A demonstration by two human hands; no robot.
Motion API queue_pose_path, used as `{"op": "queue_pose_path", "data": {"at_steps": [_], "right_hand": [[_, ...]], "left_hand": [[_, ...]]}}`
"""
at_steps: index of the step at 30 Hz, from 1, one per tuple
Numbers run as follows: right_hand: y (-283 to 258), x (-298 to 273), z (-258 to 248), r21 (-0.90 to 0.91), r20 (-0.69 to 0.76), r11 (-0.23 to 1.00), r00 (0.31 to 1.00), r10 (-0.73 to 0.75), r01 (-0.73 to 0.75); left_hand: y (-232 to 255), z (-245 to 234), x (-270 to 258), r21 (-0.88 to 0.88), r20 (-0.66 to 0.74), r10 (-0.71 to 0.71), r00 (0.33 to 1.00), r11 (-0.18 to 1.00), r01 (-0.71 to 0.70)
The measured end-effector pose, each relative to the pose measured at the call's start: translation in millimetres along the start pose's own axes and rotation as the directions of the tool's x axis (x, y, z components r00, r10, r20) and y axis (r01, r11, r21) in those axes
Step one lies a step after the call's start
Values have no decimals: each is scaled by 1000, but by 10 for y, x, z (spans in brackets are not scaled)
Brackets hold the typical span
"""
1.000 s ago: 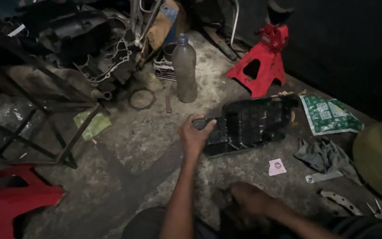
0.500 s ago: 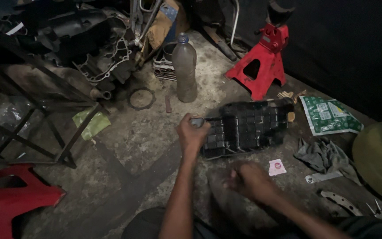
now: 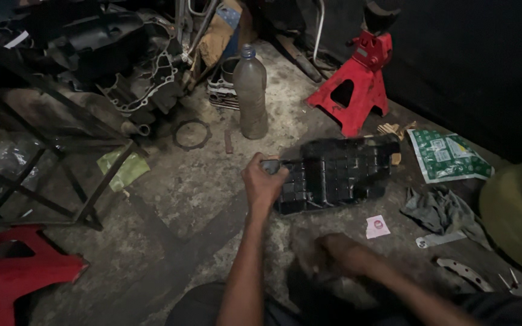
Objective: The person wipes a black plastic car part with a cloth. They hold the component with one hand and use the cloth in the other hand to wipe the interior and exterior surfaces.
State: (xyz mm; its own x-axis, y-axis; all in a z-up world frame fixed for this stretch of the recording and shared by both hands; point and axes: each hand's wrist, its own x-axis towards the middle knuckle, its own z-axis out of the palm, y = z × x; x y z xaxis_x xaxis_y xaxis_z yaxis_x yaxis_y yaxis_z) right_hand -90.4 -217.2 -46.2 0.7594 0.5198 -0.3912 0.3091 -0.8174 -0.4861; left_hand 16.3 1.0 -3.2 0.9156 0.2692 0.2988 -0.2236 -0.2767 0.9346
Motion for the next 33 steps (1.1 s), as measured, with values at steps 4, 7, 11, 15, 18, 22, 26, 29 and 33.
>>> {"op": "queue_pose_path", "data": {"at_steps": [4,7,11,15,18,22,26,29,33], "right_hand": [[-265,-168,-338,239,158,970,987,1,-39],[-385,-298,-596,373,316,924,948,-42,-83],[-412,-309,-564,154,103,959,969,224,-238],[-245,-269,-631,443,367,842,919,143,-308],[-66,-192,-485,348,471,928,881,-47,-137],[205,-49,-237,68,30,985,987,156,-157],[436,-124,-422,546,112,831,992,54,-107],[480,-142,-511,1,-16,967,966,257,-257],[308,-407,-848,74,86,968,968,235,-241]], "left_hand": [[-50,22,-9,-54,-20,48,999,997,-49],[-57,39,6,-61,-12,40,999,997,-40],[-42,14,-14,-48,17,-18,1000,999,18],[-54,26,-4,-35,-14,20,1000,999,-20],[-71,8,0,-59,-15,129,992,990,-130],[-61,13,-1,-45,-7,8,1000,999,-9],[-57,23,0,-28,-16,27,1000,999,-27],[-47,27,2,-22,-23,-26,999,999,25],[-29,3,-6,-12,-41,47,998,999,-47]]}}
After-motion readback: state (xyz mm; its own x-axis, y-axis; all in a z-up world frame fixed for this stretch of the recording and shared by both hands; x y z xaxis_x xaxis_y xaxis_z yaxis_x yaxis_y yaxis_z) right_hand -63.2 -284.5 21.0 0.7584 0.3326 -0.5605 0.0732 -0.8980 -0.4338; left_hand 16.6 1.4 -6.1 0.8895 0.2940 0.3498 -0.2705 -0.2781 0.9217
